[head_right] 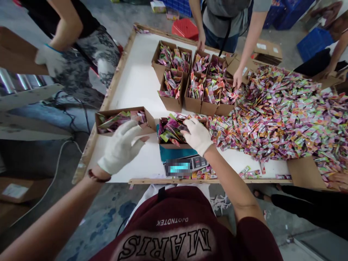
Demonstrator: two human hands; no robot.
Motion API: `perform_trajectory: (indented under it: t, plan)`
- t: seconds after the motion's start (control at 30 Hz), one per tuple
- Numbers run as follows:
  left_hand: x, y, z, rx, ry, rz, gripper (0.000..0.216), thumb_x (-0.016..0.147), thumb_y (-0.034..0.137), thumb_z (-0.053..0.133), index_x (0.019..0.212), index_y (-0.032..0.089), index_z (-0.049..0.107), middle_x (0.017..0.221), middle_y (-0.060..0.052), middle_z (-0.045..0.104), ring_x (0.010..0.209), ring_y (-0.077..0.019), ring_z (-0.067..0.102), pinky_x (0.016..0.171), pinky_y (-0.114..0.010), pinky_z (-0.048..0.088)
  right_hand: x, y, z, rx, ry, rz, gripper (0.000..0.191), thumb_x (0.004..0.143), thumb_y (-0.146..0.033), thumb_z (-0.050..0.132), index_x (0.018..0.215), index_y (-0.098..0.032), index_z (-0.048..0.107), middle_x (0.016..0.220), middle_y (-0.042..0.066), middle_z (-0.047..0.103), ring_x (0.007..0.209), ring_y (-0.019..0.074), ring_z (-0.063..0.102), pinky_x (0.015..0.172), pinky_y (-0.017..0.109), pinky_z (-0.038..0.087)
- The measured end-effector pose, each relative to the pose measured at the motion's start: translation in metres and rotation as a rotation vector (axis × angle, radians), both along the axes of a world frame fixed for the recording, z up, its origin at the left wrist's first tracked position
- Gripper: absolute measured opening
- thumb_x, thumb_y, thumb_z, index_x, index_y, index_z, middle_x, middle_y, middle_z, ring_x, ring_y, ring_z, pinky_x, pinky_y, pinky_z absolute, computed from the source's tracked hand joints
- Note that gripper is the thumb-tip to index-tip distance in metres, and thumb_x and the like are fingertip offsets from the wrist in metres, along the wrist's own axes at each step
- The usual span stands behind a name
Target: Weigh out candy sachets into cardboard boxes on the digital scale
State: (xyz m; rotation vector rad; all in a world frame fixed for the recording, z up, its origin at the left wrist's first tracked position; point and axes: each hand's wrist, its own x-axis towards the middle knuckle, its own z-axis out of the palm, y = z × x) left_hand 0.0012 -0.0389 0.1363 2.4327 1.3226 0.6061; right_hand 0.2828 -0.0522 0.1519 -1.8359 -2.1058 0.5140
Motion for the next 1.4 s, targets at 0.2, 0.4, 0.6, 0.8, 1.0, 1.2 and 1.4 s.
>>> perform_trajectory:
  t: [0.2,0.4,0.6,0.8,1.0,1.2,1.4]
  plan:
    - [0.034,-0.021,0.005,0.103,-0.166,-0.144,0.030,0.095,0.025,0.055,0.124,0.023,0.061,0.136,-0.014,0.061,0.134,-0.0284,0.054,0.113,-0.051,0.048,-0.005,0.033,-0.021,0.026,0.149,0.081,0.013,0.091,-0.025,0.064,0.084,-0.018,0.073,0.101,0.008,0.062,0.100,0.0207,0.060,0.092,0.032,0.048]
    - [0.014,-0.013,0.001,-0.038,-0.231,0.031,0.027,0.097,0.027,0.052,0.122,0.021,0.061,0.136,-0.014,0.062,0.132,-0.0264,0.057,0.112,-0.046,0.050,0.050,-0.009,0.004,0.064,0.640,-0.184,0.024,0.097,-0.043,0.057,0.090,-0.022,0.066,0.093,0.004,0.070,0.082,0.0177,0.067,0.076,0.032,0.056]
    - [0.016,-0.010,0.008,-0.066,-0.234,0.045,0.030,0.096,0.029,0.050,0.121,0.021,0.064,0.129,-0.012,0.067,0.124,-0.0246,0.062,0.108,-0.042,0.052,0.155,-0.078,0.014,0.015,0.178,-0.478,0.025,0.092,-0.046,0.061,0.095,-0.022,0.064,0.082,0.005,0.071,0.074,0.0215,0.068,0.072,0.036,0.056]
    - [0.056,0.003,0.027,-0.048,-0.257,-0.139,0.030,0.100,0.035,0.047,0.114,0.021,0.070,0.124,-0.009,0.070,0.114,-0.0231,0.066,0.100,-0.040,0.055,0.179,-0.098,-0.009,-0.049,0.116,-0.442,0.043,0.091,-0.043,0.061,0.126,-0.017,0.063,0.111,0.012,0.073,0.099,0.0239,0.071,0.094,0.041,0.056]
    - [0.112,0.000,0.013,-0.111,0.065,-0.349,0.037,0.092,0.045,0.061,0.112,0.015,0.070,0.116,-0.014,0.070,0.104,-0.0278,0.065,0.090,-0.043,0.052,0.147,-0.040,-0.028,-0.008,0.202,-0.300,0.036,0.092,-0.039,0.061,0.121,-0.017,0.066,0.110,0.012,0.073,0.096,0.0224,0.071,0.094,0.040,0.057]
    - [0.126,-0.018,-0.006,-0.245,0.460,-0.409,0.028,0.091,0.008,0.048,0.095,0.016,0.074,0.099,-0.012,0.072,0.090,-0.0251,0.068,0.075,-0.039,0.048,0.156,0.057,-0.074,0.072,0.110,-0.275,0.034,0.088,-0.028,0.058,0.118,-0.014,0.066,0.117,0.015,0.070,0.106,0.0260,0.067,0.100,0.043,0.054]
    - [-0.003,-0.029,0.008,-0.170,0.301,-0.202,0.031,0.091,0.028,0.047,0.090,0.029,0.078,0.099,-0.005,0.078,0.085,-0.0259,0.072,0.076,-0.040,0.057,0.184,0.158,-0.100,0.005,-0.184,-0.403,0.047,0.089,-0.020,0.052,0.135,-0.009,0.057,0.138,0.023,0.058,0.127,0.0322,0.054,0.110,0.047,0.044]
